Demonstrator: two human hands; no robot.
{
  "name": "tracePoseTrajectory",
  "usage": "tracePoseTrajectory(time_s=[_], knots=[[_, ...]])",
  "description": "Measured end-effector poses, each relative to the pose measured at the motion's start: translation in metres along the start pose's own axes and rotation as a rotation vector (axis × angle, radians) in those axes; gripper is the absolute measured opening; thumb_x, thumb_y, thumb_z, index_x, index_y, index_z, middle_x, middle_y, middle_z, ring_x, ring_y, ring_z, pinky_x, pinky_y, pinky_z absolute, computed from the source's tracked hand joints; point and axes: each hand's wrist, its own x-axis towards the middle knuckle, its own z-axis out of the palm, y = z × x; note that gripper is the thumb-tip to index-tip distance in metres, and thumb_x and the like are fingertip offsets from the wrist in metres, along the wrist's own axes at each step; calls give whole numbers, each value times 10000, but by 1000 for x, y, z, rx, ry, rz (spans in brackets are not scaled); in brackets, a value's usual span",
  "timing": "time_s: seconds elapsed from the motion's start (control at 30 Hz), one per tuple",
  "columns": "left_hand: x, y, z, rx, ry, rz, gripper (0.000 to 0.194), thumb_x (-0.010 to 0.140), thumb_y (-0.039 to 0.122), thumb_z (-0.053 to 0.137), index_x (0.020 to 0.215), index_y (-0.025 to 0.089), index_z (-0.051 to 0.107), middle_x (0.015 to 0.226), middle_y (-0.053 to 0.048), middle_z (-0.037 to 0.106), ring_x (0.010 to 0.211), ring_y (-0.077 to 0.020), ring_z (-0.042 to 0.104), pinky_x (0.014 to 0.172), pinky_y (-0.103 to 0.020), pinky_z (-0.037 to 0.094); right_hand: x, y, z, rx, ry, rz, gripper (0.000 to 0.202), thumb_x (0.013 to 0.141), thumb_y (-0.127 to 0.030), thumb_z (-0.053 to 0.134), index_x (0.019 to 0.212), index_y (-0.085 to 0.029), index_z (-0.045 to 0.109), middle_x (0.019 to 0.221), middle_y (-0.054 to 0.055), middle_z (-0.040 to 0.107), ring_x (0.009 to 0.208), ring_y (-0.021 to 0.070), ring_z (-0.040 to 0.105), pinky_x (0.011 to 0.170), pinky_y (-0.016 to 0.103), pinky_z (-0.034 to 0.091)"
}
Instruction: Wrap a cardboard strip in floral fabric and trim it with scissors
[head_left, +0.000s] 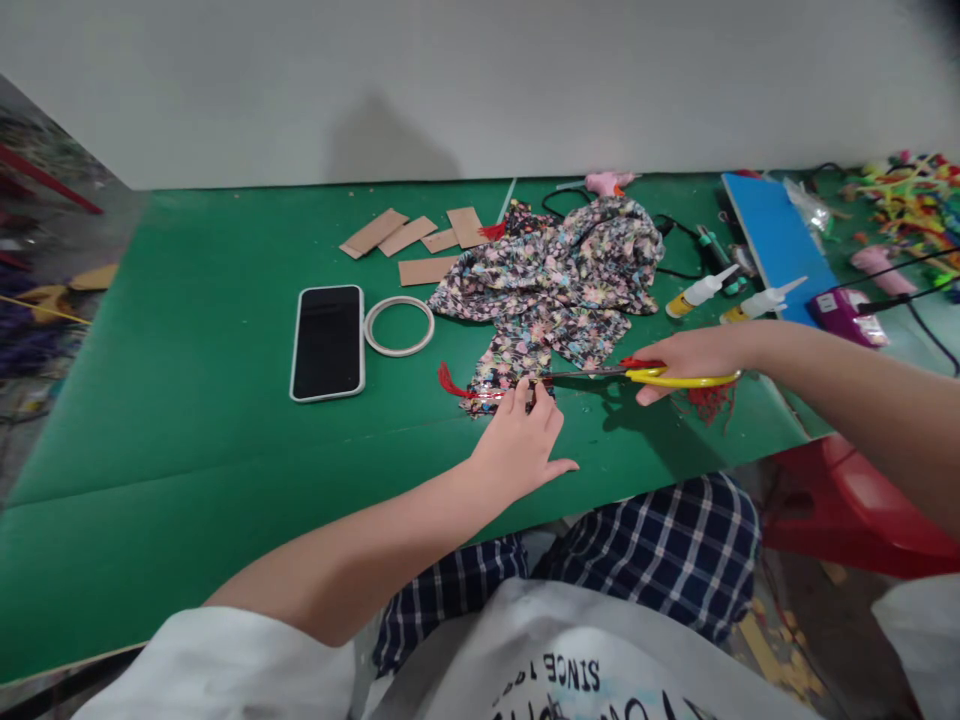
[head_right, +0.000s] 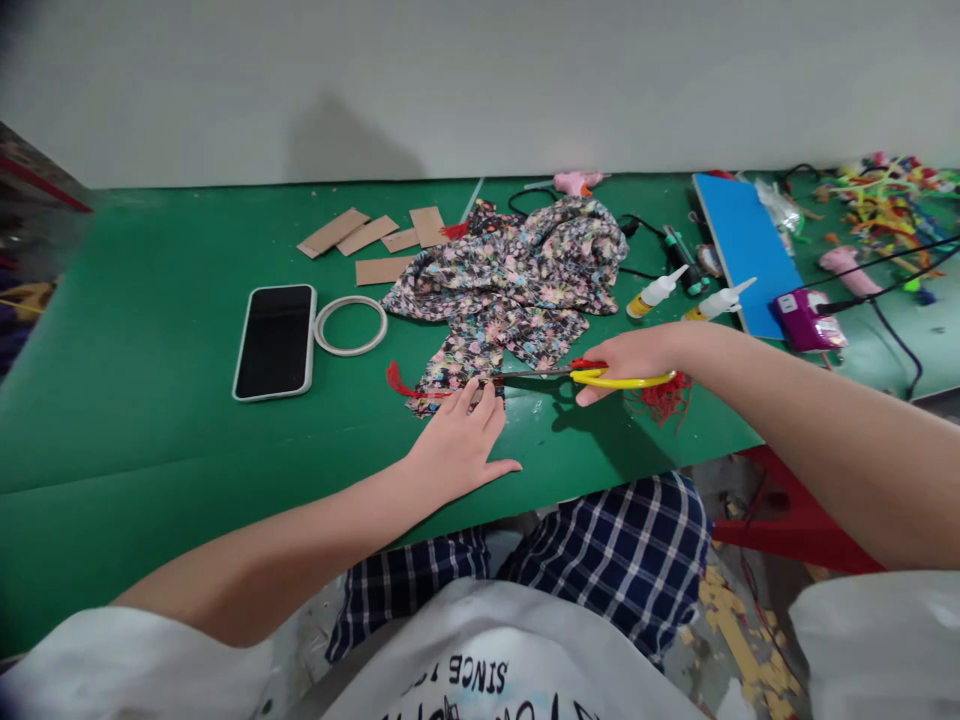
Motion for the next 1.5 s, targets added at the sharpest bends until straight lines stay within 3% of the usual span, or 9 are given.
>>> tracePoseTrajectory(time_s=[0.1, 0.2, 0.37, 0.57, 0.87, 0.97, 1.2, 1.5], knots=[[0, 0, 0, 8, 0, 2, 748, 803, 658, 352, 1223, 52, 478, 1303, -226, 452, 1248, -395, 366, 1000, -474, 311, 4, -1, -6, 111, -185, -15, 660, 684, -711, 469, 1112, -221, 577, 1101, 85, 625, 917, 255, 579, 726, 302, 389], [0, 0, 0, 9, 3, 0, 744, 801, 657, 358, 1221, 55, 481, 1302, -222, 455, 1238, -397, 379, 997, -468, 315, 8, -3, -9, 126, -178, -20, 617, 698, -695, 468, 1075, -221, 584, 1079, 88, 624, 908, 261, 575, 732, 317, 384], [0, 0, 1, 9, 6, -2, 744, 802, 657, 357, 1224, 56, 478, 1303, -218, 457, 1232, -396, 386, 994, -460, 314, 9, -9, -5, 28, -110, 38, 652, 627, -749, 485, 977, -212, 602, 982, 101, 642, 851, 281, 590, 679, 334, 403], [-1, 1, 0, 18, 19, -8, 748, 803, 660, 348, 1232, 61, 478, 1303, -210, 461, 1216, -363, 394, 983, -440, 305, 6, -13, 13, -141, -11, 125, 816, 590, -782, 472, 1129, -172, 534, 941, 172, 647, 813, 340, 604, 606, 355, 405], [1, 1, -5, 65, -18, 21, 754, 828, 632, 330, 1240, 13, 460, 1301, -229, 458, 1096, -309, 465, 894, -378, 370, 2, -20, 32, -383, 108, 144, 606, 777, -658, 339, 1050, -143, 507, 710, 148, 653, 605, 281, 620, 464, 272, 302], [1, 1, -5, 65, -16, 21, 766, 820, 640, 339, 1238, 10, 458, 1298, -229, 460, 1103, -310, 460, 895, -374, 372, 2, -20, 42, -450, 166, 134, 525, 821, -570, 329, 1062, -137, 501, 717, 152, 664, 611, 273, 630, 453, 259, 279], [0, 2, -3, 67, -6, 18, 770, 814, 646, 344, 1234, 11, 460, 1297, -225, 463, 1110, -305, 457, 920, -369, 365, 4, -18, 55, -555, 262, 143, 467, 835, -485, 332, 1061, -118, 511, 681, 144, 658, 606, 282, 636, 446, 254, 247], [-1, 2, -3, 72, -1, 25, 755, 818, 639, 344, 1226, 16, 471, 1280, -221, 473, 1108, -304, 454, 937, -375, 355, 8, -14, 52, -549, 244, 125, 423, 825, -465, 352, 1045, -147, 522, 724, 138, 664, 644, 282, 642, 444, 256, 231]])
